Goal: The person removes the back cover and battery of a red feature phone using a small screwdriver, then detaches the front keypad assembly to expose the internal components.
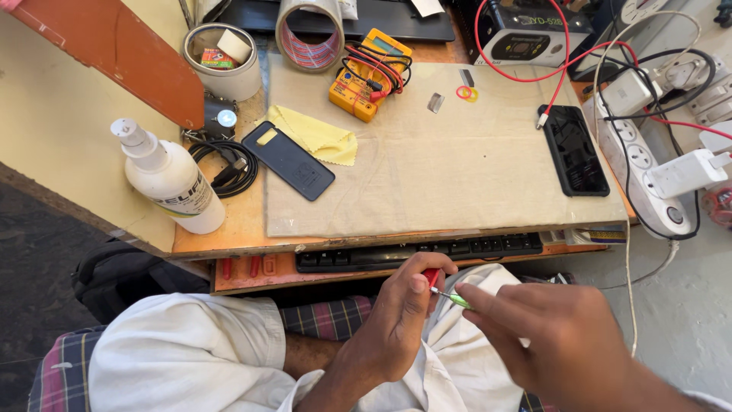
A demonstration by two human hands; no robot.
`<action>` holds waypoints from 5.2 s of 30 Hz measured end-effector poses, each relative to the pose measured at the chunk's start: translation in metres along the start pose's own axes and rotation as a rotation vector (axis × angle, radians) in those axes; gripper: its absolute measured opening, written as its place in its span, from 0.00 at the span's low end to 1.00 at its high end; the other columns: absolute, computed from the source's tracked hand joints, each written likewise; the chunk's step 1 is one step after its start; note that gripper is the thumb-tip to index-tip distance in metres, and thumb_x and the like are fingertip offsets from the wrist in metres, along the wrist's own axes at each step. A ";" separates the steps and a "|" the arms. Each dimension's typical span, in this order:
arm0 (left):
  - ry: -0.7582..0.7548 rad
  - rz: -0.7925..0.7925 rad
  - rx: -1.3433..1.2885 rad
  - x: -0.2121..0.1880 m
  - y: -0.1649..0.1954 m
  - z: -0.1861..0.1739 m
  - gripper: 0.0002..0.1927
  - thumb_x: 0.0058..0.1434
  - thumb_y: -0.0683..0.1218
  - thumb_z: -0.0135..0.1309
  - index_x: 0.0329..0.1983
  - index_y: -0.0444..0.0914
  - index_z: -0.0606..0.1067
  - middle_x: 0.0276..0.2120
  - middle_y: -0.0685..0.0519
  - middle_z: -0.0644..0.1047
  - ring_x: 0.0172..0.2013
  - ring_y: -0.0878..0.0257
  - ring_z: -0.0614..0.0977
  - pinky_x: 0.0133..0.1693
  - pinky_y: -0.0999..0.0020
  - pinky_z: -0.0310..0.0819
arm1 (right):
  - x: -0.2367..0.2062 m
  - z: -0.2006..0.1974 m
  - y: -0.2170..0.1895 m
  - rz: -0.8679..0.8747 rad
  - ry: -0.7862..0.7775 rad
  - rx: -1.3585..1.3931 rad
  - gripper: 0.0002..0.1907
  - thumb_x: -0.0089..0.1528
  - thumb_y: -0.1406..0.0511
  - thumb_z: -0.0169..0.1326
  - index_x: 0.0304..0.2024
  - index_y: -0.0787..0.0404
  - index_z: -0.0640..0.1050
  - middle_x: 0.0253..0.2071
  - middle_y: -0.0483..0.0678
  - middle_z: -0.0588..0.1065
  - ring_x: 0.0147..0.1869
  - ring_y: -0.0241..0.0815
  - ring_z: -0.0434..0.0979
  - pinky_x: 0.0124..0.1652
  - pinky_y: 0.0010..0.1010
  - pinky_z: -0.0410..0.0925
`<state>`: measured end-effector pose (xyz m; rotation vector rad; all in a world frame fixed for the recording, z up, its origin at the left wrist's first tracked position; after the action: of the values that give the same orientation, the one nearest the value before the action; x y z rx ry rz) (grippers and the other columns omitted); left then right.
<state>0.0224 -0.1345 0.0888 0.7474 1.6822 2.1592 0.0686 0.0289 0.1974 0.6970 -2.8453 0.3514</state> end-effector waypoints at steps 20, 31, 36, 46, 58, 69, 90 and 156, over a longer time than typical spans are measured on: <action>0.156 -0.004 -0.373 -0.006 -0.014 -0.003 0.33 0.77 0.63 0.23 0.57 0.33 0.69 0.37 0.54 0.67 0.33 0.68 0.68 0.36 0.73 0.66 | 0.034 -0.007 0.007 0.374 -0.270 0.400 0.15 0.61 0.57 0.61 0.43 0.60 0.86 0.22 0.45 0.78 0.22 0.31 0.72 0.23 0.28 0.69; 0.199 -0.054 -0.554 0.018 -0.019 -0.003 0.31 0.76 0.64 0.26 0.58 0.36 0.69 0.32 0.55 0.71 0.29 0.69 0.71 0.32 0.75 0.68 | 0.083 -0.026 0.005 0.533 -0.464 0.101 0.13 0.62 0.57 0.62 0.34 0.62 0.84 0.19 0.51 0.75 0.20 0.41 0.68 0.26 0.34 0.67; 0.212 -0.027 -0.672 0.030 -0.023 -0.011 0.31 0.76 0.65 0.27 0.57 0.36 0.69 0.32 0.54 0.72 0.27 0.68 0.72 0.30 0.74 0.69 | 0.103 -0.029 -0.004 0.148 -0.230 0.336 0.13 0.56 0.61 0.62 0.41 0.60 0.80 0.22 0.42 0.77 0.23 0.30 0.75 0.25 0.27 0.69; 0.212 -0.018 -0.879 0.060 -0.034 -0.011 0.32 0.76 0.67 0.29 0.59 0.37 0.67 0.35 0.53 0.72 0.31 0.67 0.74 0.32 0.72 0.72 | 0.128 -0.039 0.001 0.179 -0.053 0.224 0.19 0.55 0.62 0.65 0.46 0.63 0.79 0.29 0.47 0.76 0.27 0.36 0.77 0.29 0.30 0.71; 0.166 0.030 -1.120 0.084 -0.033 -0.021 0.31 0.77 0.66 0.29 0.59 0.37 0.67 0.37 0.50 0.73 0.33 0.64 0.76 0.34 0.68 0.75 | 0.138 -0.030 0.000 0.089 0.038 0.137 0.15 0.61 0.67 0.57 0.49 0.63 0.78 0.37 0.54 0.77 0.36 0.49 0.81 0.36 0.37 0.72; 0.168 0.053 -1.078 0.146 -0.059 -0.020 0.31 0.78 0.65 0.29 0.61 0.36 0.67 0.37 0.48 0.75 0.32 0.63 0.77 0.34 0.67 0.76 | 0.167 -0.024 0.057 0.366 0.015 -0.026 0.17 0.63 0.65 0.62 0.53 0.63 0.77 0.34 0.56 0.78 0.35 0.53 0.81 0.37 0.41 0.72; 0.325 0.273 -0.550 0.240 -0.068 -0.060 0.29 0.76 0.59 0.28 0.62 0.35 0.70 0.42 0.49 0.75 0.36 0.65 0.75 0.39 0.69 0.72 | 0.164 0.012 0.136 0.112 0.493 0.740 0.18 0.61 0.71 0.58 0.53 0.65 0.73 0.46 0.45 0.73 0.50 0.28 0.75 0.50 0.22 0.71; 0.109 0.339 -0.454 0.255 -0.064 -0.057 0.35 0.74 0.57 0.31 0.68 0.24 0.66 0.47 0.45 0.76 0.36 0.62 0.75 0.38 0.70 0.69 | 0.145 0.004 0.175 0.909 -0.042 0.698 0.19 0.69 0.57 0.53 0.35 0.65 0.85 0.15 0.52 0.69 0.14 0.37 0.63 0.17 0.35 0.58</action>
<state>-0.2233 -0.0274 0.0721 0.8340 1.0924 2.7213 -0.1416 0.1165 0.1964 -0.5963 -2.8581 1.4868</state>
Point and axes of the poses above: each hand's wrist, its own x-axis towards the middle knuckle, its own z-axis out of the palm, y = z × x, the point moved 2 cm from there along x, towards the middle knuckle
